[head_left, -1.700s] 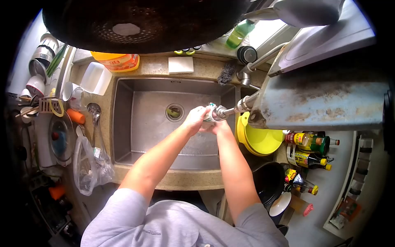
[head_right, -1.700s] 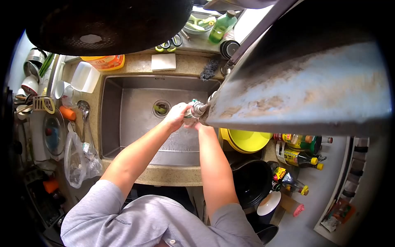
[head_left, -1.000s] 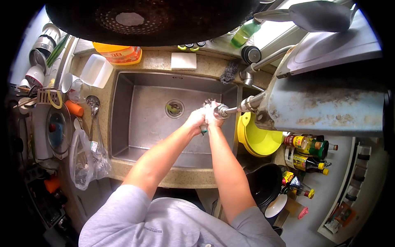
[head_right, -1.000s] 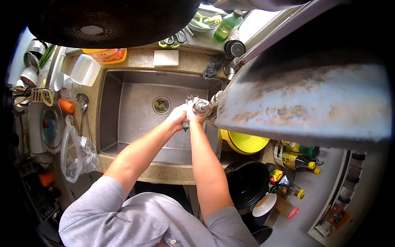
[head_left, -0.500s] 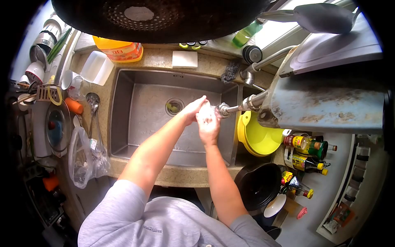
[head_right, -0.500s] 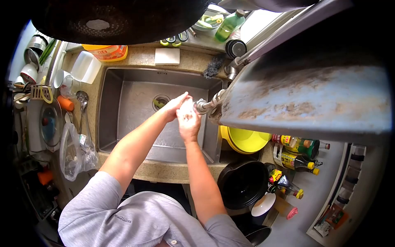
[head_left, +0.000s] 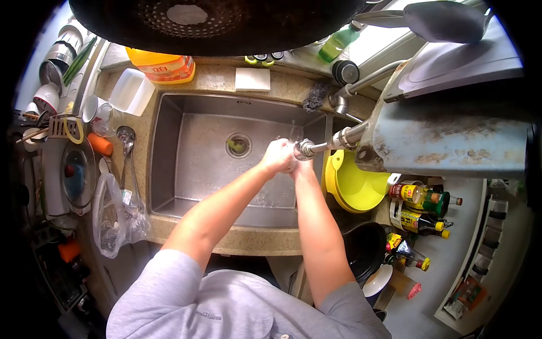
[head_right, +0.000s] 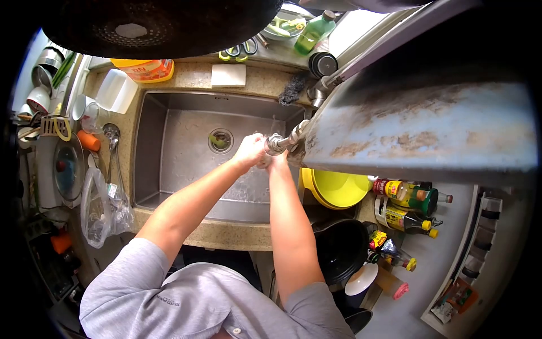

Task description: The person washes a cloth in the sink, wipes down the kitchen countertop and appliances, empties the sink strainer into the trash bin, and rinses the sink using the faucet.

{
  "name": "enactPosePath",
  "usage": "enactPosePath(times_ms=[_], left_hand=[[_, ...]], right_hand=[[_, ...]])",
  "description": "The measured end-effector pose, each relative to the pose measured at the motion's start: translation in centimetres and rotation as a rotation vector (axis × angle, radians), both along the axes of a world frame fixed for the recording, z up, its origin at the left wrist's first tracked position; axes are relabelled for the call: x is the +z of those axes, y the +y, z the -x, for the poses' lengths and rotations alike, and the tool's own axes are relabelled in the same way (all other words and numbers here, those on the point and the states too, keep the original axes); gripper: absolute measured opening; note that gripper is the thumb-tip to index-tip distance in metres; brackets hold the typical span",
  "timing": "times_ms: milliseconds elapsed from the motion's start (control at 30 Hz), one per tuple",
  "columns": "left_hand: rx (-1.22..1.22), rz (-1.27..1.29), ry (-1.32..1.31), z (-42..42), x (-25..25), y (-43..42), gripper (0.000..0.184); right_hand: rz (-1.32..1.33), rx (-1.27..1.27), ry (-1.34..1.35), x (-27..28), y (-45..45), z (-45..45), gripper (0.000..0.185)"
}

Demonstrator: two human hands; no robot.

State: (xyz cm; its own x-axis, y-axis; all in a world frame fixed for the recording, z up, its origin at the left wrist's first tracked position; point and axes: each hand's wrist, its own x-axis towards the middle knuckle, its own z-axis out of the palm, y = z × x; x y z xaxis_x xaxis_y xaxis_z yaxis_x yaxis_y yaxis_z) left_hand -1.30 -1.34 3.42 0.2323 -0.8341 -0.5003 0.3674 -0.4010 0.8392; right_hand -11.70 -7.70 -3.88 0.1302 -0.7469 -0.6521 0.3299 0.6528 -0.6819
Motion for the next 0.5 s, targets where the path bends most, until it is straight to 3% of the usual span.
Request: enactPosePath(times_ms=[33, 100, 133, 167, 200, 267, 300, 333, 400, 433, 500], left_hand=[[0.003, 0.087, -0.068, 0.0, -0.2, 0.0, 0.020], [0.121, 0.107, -0.043, -0.3, -1.9, -0.2, 0.018], [0.238, 0.123, -0.019, -0.6, -2.7, -0.3, 0.017], [0.269, 0.077, 0.006, -1.3, -3.5, -0.2, 0.018], [0.245, 0.040, -0.015, -2.1, -2.2, 0.0, 0.027], [0.023, -0.223, 0.433, -3.7, -0.6, 0.3, 0.035], [-0.002, -0.262, 0.554, -3.8, -0.8, 0.1, 0.043], [0.036, -0.299, 0.584, -3.2, -1.4, 0.0, 0.044], [0.014, -0.054, 0.886, -2.3, -6.1, -0.1, 0.046], [-0.052, -0.109, 1.001, -2.4, -1.2, 0.0, 0.035], [0.027, -0.082, 0.850, -1.4, -3.1, -0.1, 0.032]], right_hand=[[-0.214, 0.127, -0.212, 6.6, 0.5, -0.3, 0.023], [-0.358, 0.246, -0.561, 9.5, 0.7, 0.0, 0.024], [-0.090, 0.513, -0.695, 8.4, -0.1, 0.1, 0.026], [-0.080, 0.407, -0.455, 7.5, 0.0, 1.1, 0.025], [-0.067, 0.298, -0.216, 10.2, 1.0, 0.7, 0.025], [0.382, 0.216, 0.016, 8.7, 2.6, -0.4, 0.029], [0.467, 0.262, 0.123, 9.7, 3.9, -1.4, 0.030], [0.346, 0.222, 0.115, 12.5, 5.2, -2.5, 0.028], [0.820, 0.262, 0.556, 9.7, 7.5, -3.2, 0.022], [0.979, 0.283, 0.738, 8.9, 8.0, -3.4, 0.019], [1.025, 0.182, 0.836, 8.5, 7.6, -4.2, 0.017]])
